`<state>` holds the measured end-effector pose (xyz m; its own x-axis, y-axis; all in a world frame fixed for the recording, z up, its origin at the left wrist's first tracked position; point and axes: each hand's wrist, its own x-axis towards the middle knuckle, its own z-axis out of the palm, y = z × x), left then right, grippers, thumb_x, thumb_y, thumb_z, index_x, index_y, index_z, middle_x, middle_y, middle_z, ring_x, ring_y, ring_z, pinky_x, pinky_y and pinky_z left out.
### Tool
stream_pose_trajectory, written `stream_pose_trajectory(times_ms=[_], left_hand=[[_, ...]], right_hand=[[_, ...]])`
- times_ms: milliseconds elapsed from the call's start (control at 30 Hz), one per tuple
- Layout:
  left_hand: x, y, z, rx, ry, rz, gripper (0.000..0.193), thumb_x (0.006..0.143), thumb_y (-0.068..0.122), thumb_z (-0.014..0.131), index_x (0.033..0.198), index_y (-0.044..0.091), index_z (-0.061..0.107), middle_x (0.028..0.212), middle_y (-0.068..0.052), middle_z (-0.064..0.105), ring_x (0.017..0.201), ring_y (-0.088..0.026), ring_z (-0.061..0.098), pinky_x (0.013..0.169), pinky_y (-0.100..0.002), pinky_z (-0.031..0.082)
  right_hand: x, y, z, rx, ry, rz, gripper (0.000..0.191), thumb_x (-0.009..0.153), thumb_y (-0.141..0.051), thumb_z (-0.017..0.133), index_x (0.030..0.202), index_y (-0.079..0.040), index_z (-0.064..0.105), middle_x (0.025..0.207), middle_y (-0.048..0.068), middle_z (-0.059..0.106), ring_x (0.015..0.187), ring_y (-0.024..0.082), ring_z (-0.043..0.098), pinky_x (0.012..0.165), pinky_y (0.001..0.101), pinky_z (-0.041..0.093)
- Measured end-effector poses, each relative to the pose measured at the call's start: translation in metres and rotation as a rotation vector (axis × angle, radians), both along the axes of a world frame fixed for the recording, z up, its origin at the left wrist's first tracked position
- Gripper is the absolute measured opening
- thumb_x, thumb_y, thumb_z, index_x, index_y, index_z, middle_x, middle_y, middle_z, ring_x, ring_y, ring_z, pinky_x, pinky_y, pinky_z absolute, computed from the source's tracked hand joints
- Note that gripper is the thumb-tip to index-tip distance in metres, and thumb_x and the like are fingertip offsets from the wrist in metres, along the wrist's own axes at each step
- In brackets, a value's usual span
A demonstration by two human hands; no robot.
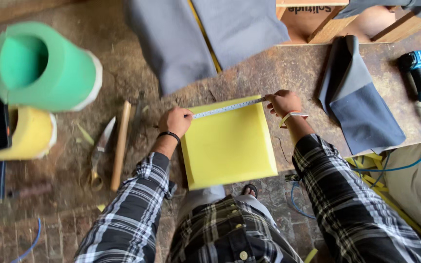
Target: The person measures and marks a yellow foam cushion, wraps it with grey fabric, and staples the fabric to the cushion using a pneumatic staple gun. The finished cushion is placed alongside other upholstered cushions.
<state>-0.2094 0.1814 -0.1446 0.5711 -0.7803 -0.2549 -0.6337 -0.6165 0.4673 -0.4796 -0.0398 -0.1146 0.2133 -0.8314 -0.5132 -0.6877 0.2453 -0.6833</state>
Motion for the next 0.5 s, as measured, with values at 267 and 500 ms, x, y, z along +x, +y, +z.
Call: stream_pose_trajectory(times_ms=[267,500], left_hand=[[0.037,-0.053,-0.040,0.091,0.028,0.002,0.018,0.091,0.035,0.072,0.102,0.022,0.080,0.103,-0.008,0.075,0.094,-0.034,0.071,0.080,-0.048,0.058],[0.045,-0.045,-0.054,-0.070,-0.012,-0.016,0.035,0.081,0.031,0.081,0.110,0.013,0.076,0.109,-0.016,0.073,0.095,-0.036,0.071,0.079,-0.050,0.058]], right_hand=[[0.036,-0.031,-0.043,-0.081,0.440,0.140,0.028,0.086,-0.037,0.072,0.084,-0.011,0.081,0.083,0.012,0.077,0.078,0.027,0.073,0.075,0.0403,0.058],[0.046,-0.042,-0.056,-0.109,0.493,0.282,0.035,0.087,-0.045,0.074,0.094,-0.011,0.079,0.091,0.012,0.076,0.083,0.030,0.071,0.079,0.0433,0.056]])
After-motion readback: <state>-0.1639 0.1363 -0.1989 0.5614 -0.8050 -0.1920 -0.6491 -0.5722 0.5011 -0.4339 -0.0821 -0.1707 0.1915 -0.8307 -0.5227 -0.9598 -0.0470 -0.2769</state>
